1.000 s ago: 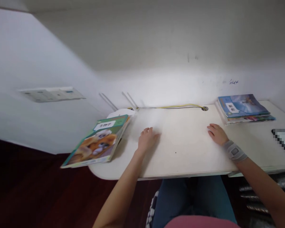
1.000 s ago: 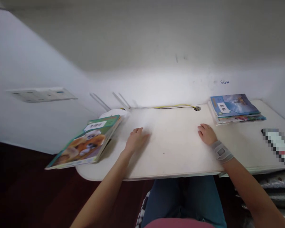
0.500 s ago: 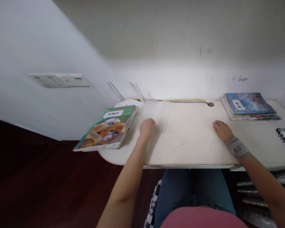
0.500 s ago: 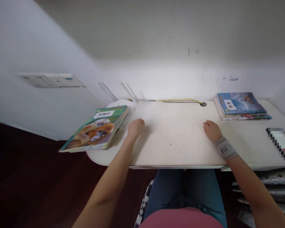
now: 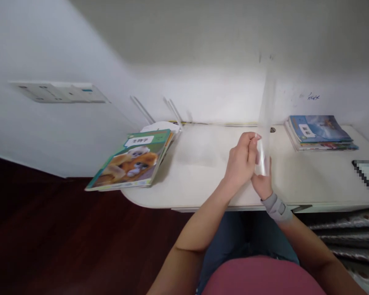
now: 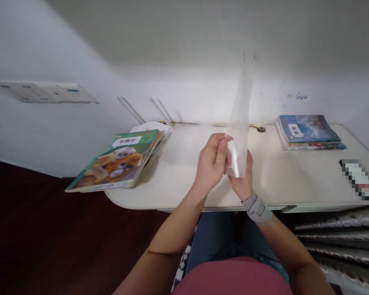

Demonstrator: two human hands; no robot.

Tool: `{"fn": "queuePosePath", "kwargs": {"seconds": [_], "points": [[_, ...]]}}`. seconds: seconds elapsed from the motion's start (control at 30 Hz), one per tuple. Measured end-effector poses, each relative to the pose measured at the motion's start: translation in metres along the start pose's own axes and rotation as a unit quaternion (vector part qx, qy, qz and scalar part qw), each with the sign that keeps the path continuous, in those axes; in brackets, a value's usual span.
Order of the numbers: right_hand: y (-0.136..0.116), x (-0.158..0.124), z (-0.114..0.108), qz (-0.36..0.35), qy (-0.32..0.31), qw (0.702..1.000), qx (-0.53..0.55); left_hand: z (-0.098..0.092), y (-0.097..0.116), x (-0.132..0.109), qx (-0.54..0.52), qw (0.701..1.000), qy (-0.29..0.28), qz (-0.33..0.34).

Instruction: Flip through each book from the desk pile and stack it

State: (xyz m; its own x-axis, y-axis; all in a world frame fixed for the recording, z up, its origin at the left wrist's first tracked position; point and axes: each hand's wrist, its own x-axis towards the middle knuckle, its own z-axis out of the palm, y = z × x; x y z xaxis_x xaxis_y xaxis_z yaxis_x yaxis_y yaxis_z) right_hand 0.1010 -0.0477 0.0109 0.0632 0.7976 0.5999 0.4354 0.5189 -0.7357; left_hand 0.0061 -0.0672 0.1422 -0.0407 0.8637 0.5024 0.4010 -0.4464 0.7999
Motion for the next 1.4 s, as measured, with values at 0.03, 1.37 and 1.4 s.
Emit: {"fn": "queuePosePath", "kwargs": {"seconds": [0.03, 1.37, 1.4], "points": [[0.001, 0.006, -0.012, -0.017, 0.048, 0.999, -0.016, -0.007, 0.008, -0.005, -0.028, 0.999, 0.025, 0.014], [0.135, -0.015, -0.169, -0.070, -0.253, 0.867, -0.424, -0.187, -0.173, -0.018, 0.594, 0.741, 0.001, -0.312], [0.135, -0.018, -0.167, -0.071, -0.258, 0.857, -0.441, -0.188, -0.179, -0.019, 0.599, 0.732, -0.005, -0.324]]}}
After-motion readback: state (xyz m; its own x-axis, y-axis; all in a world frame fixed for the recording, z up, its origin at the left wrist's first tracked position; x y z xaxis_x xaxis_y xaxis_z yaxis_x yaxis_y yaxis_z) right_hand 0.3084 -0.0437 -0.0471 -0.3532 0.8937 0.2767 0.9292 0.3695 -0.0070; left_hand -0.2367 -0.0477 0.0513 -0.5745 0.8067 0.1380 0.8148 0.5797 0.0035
